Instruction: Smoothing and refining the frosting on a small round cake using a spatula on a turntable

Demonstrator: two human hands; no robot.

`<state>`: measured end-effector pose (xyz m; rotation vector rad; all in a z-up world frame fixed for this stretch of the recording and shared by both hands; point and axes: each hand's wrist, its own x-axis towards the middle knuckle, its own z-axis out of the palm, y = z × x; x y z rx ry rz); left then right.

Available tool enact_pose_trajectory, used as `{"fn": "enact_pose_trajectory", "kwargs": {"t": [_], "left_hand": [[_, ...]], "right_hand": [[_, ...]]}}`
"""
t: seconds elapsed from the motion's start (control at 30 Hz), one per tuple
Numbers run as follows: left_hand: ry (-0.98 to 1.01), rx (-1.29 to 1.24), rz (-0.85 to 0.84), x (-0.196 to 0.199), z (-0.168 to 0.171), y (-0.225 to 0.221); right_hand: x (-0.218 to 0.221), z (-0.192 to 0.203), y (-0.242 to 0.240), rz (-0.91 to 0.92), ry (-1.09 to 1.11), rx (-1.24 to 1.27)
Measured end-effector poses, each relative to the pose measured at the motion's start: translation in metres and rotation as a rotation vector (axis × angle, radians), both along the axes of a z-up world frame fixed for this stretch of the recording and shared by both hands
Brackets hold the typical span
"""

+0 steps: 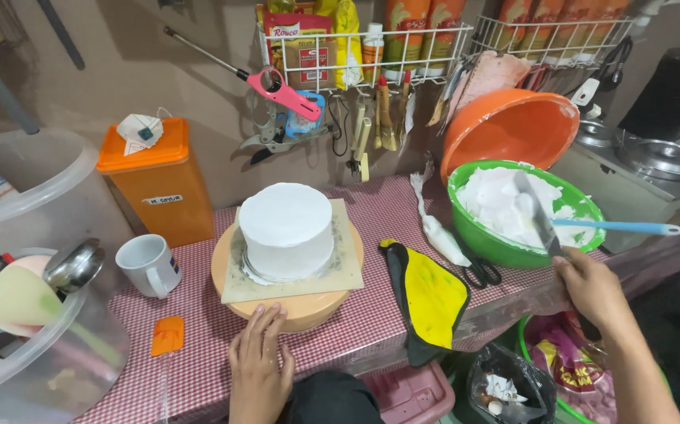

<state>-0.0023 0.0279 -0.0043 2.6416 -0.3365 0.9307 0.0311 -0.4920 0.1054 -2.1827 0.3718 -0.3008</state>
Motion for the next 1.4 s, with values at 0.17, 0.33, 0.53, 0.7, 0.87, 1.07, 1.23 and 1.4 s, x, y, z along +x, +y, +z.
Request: {"fn": "enact_pose_trajectory", "kwargs": {"t": [0.17,0.33,0.53,0.7,0.87,1.07,1.23,1.4], "left_hand": [[-0.03,-0.035,0.001,0.003,-0.007,-0.003],[-0.073,-0.066,0.006,0.004,-0.011,-0.01],[-0.178,-0.018,0.061,0.009,-0.021,-0.012],[-0.181,-0.01,0.065,0.01,-0.028,-0.011],[-0.211,0.008,0.063,0.011,-0.024,-0.017],[-0.08,0.073,0.04,-0.002,-0.007,-0.039],[0.048,0.089,-0.003,-0.004,0.0,-0.052],[0.035,0.19,-0.004,-0.005,0.011,-0.065]], "right_hand": [[-0.018,0.015,0.03,-0.251,0.075,-0.691],[-0.049,0.037,0.038,-0.222,0.479,-0.748],[-0.09,0.003,-0.006,-0.245,0.546,-0.884],[-0.139,-0.05,-0.074,-0.281,0.554,-0.992],[-0.132,-0.028,-0.043,-0.373,0.519,-0.771],[-0.023,-0.036,0.024,0.123,-0.198,0.664],[0.009,-0.094,0.03,-0.077,-0.155,0.613],[-0.041,-0.226,0.035,-0.07,-0.081,0.57]]}}
